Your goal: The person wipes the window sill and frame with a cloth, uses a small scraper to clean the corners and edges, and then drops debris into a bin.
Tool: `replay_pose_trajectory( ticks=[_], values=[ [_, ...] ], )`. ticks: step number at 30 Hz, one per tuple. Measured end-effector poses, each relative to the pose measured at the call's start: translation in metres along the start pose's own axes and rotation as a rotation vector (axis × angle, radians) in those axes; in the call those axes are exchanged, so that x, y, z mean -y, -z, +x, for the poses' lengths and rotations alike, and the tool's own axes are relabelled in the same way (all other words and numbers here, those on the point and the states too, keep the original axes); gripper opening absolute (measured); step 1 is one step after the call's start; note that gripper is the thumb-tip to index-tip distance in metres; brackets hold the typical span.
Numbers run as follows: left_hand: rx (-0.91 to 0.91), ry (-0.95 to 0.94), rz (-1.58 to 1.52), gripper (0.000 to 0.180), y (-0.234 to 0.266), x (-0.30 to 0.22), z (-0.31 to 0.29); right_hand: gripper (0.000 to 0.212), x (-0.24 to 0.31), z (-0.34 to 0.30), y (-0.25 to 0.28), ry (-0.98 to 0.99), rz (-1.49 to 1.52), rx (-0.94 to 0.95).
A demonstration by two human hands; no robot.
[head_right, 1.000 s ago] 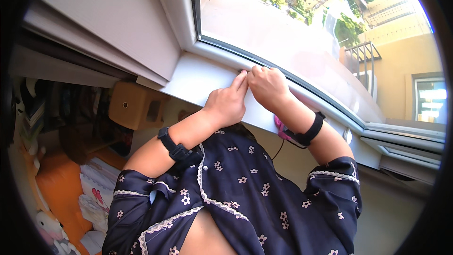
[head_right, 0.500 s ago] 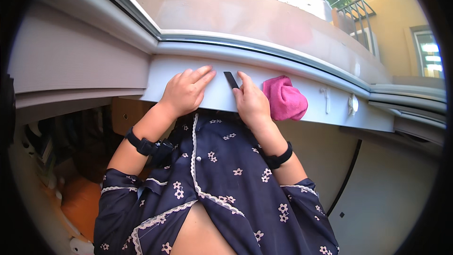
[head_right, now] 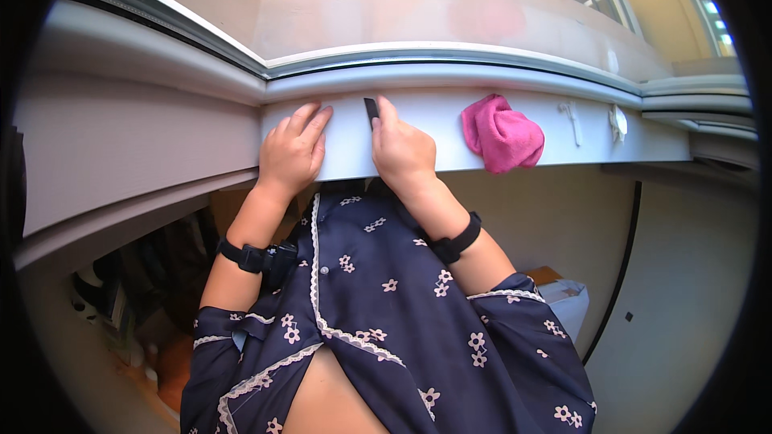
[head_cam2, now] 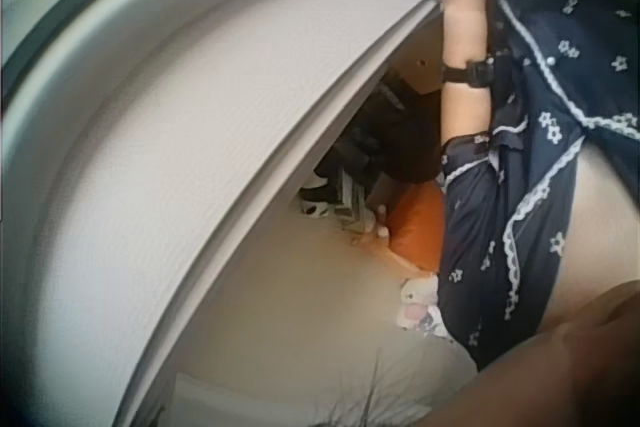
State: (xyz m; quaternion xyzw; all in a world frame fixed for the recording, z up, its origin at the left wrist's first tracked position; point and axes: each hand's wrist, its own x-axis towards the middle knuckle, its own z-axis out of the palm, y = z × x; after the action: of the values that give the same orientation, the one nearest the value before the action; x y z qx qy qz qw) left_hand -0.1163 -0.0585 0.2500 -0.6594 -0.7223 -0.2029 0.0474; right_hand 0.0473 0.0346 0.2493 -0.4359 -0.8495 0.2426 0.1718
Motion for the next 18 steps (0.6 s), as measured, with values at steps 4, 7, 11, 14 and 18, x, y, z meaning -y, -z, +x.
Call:
replay_pose_trajectory(
  ticks=[4, 7, 11, 14, 18],
  values=[
    [-0.054, -0.001, -0.088, 0.036, -0.003, 0.009, -0.008, 0.018, 0.023, 0.003, -0.020, -0.075, -0.046, -0.076],
    [-0.041, -0.002, -0.109, 0.035, -0.004, 0.011, -0.006, 0.015, 0.028, 0.003, -0.028, -0.090, -0.082, -0.167],
    [-0.006, 0.012, -0.137, 0.034, -0.002, 0.011, -0.007, 0.014, 0.035, -0.003, -0.035, -0.124, -0.103, -0.245],
    [-0.008, 0.008, -0.150, 0.032, -0.003, 0.013, -0.007, 0.014, 0.038, -0.005, -0.044, -0.061, -0.167, -0.283],
    [-0.009, 0.022, -0.216, 0.030, -0.004, 0.014, -0.008, 0.012, 0.044, -0.004, -0.048, -0.083, -0.220, -0.280]
  ],
)
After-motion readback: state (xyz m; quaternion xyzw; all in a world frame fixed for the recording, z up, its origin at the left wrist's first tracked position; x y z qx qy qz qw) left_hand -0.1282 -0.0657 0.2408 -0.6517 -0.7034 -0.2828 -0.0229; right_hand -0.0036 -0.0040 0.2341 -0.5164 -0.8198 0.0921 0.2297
